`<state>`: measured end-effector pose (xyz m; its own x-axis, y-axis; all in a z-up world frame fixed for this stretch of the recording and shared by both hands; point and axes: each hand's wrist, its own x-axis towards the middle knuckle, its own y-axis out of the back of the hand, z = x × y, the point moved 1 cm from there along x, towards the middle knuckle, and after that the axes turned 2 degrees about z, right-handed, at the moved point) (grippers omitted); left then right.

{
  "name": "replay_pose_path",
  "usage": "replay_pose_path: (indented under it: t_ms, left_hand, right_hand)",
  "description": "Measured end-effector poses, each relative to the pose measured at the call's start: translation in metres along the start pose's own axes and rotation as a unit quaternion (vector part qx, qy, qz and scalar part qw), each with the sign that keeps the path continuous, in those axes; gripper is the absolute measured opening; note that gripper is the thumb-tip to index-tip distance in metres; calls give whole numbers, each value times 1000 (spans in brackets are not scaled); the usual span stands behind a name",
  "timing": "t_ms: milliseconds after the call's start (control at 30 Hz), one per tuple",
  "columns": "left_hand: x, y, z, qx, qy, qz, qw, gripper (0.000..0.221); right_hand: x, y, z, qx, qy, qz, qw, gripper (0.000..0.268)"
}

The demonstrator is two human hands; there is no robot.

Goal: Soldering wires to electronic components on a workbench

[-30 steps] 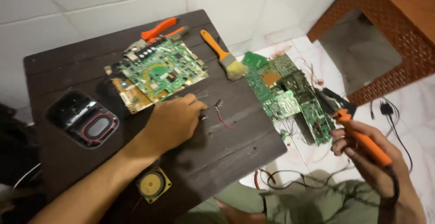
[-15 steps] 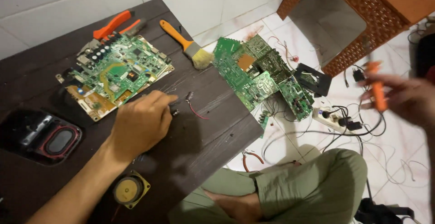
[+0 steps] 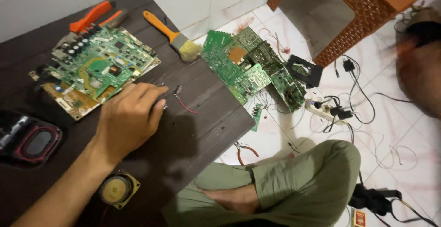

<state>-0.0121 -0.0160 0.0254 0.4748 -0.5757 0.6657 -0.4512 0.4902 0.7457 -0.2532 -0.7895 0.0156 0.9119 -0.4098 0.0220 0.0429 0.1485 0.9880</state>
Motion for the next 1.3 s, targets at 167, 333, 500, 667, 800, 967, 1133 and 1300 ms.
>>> replay_pose_path:
  t_ms: [167, 333, 500, 667, 800, 967, 1133, 1300]
  left_hand:
    - [2, 2, 1, -35, -21, 12, 999, 28]
    - [-2, -3, -4, -64, -31, 12, 997, 20]
    - [1, -7, -8, -91, -25, 11, 995, 20]
    - [4, -5, -3, -125, -9, -17, 992, 22]
    - [19, 7, 7, -163, 18, -77, 983, 21]
    - [40, 6, 14, -168, 58, -166, 970, 25]
    - [57, -6, 15, -155, 132, -255, 945, 24]
    - [68, -11, 20, -137, 194, -279, 930, 19]
  right_hand:
    - [-64, -197, -173, 403, -52, -62, 912, 52]
    - [-92, -298, -240, 329, -175, -209, 904, 45]
    - [-83, -354, -242, 188, -201, -265, 924, 69]
    - [-88, -329, -252, 151, -129, -310, 930, 50]
    - [-84, -378, -236, 86, -118, -337, 930, 43]
    - [-101, -253, -282, 87, -106, -287, 948, 32]
    - [-101, -265, -290, 74, -134, -334, 930, 48]
    - [-113, -176, -308, 119, -128, -365, 914, 56]
